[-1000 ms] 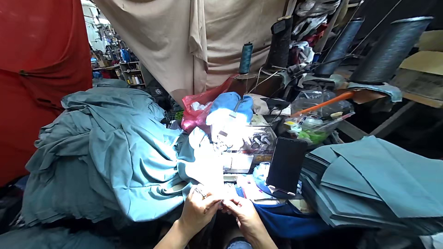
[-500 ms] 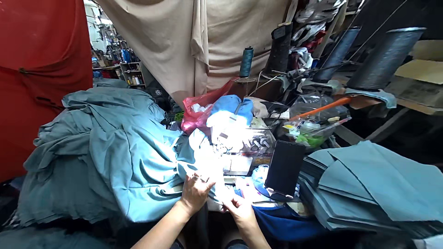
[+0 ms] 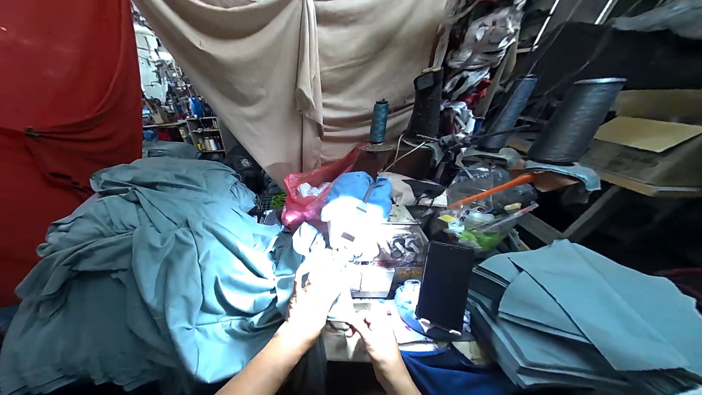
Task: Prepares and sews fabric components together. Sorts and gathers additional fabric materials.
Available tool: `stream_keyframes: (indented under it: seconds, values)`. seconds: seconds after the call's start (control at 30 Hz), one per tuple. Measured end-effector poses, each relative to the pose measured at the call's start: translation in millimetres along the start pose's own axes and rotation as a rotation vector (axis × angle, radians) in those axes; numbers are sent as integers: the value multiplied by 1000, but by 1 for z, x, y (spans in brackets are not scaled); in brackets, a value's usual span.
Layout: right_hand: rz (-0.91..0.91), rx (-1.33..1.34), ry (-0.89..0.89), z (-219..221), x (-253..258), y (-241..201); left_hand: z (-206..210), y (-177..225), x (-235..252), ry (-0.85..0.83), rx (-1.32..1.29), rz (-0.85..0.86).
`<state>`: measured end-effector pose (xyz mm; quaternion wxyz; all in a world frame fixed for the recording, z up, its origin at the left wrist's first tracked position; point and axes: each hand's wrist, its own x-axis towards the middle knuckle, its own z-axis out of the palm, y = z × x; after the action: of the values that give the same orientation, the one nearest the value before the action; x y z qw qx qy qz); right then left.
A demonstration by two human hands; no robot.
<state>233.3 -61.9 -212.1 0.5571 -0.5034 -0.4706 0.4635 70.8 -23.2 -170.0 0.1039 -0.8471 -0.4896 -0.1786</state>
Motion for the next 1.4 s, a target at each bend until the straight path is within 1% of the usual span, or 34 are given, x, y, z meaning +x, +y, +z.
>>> stream_keyframes:
  seconds: [0.1,0.17,0.2,0.23,0.33,0.37,0.43,0.5,0.53,0.57,0.63,0.67,0.77,0.83,0.87,0.93,0.97,1.0,1.03,1.07,1.1,1.13,1.17,1.2,1.27,1.33,1.4]
  values:
    - [26,-99,9,5,31,-14,-14,-7,13,-46,-89,24]
    - [53,-155,15,9,52,-22,-16,-14,18,30,-132,85]
    - [70,-151,11,12,60,-24,-12,-18,19,99,-138,119]
    - [93,-127,2,13,68,-25,-11,-21,20,127,-139,130]
    - [123,-29,1,15,76,-24,-20,-26,31,-25,-201,85]
    - [117,-12,-2,15,77,-23,-21,-27,34,-41,-218,85]
    - [114,11,-3,15,75,-22,-21,-29,38,-17,-235,96]
    - [129,-3,7,16,74,-21,-24,-28,43,-96,-220,35]
    - [141,-13,13,16,74,-19,-27,-25,49,-161,-212,-26]
    - [146,-11,15,16,74,-17,-28,-23,57,-184,-219,-106]
    - [149,-6,0,15,77,-13,-30,-18,72,-152,-222,-252]
    - [152,-5,-10,14,77,-13,-30,-16,76,-162,-231,-302]
    - [177,-35,-11,14,73,-15,-29,-13,79,-194,-218,-342]
    - [101,-182,46,16,69,-20,-30,-11,77,-205,-202,-370]
    - [22,-267,87,16,69,-21,-29,-11,73,-211,-182,-358]
    - [-150,-397,92,13,65,-25,-34,-8,55,-265,-173,-303]
    - [-205,-475,61,12,61,-30,-44,-4,42,-345,-196,-288]
    - [-231,-550,7,11,57,-35,-54,0,30,-372,-214,-268]
    - [-186,-588,-89,9,50,-42,-63,4,17,-379,-239,-237]
    - [-167,-593,-189,6,45,-45,-65,6,5,-323,-254,-183]
    - [-208,-578,-271,2,44,-41,-69,10,-4,-329,-282,-154]
    - [-256,-582,-310,-1,43,-36,-76,14,-9,-399,-319,-155]
    - [-270,-620,-308,-4,41,-35,-84,17,-11,-475,-341,-156]
    - [-271,-682,-264,-7,40,-36,-85,18,-12,-507,-355,-155]
    - [-274,-776,-78,-11,38,-41,-76,16,-12,-475,-368,-163]
    - [-253,-849,72,-14,38,-45,-67,14,-10,-398,-317,-170]
    - [-271,-856,142,-17,34,-47,-62,13,-12,-287,-253,-170]
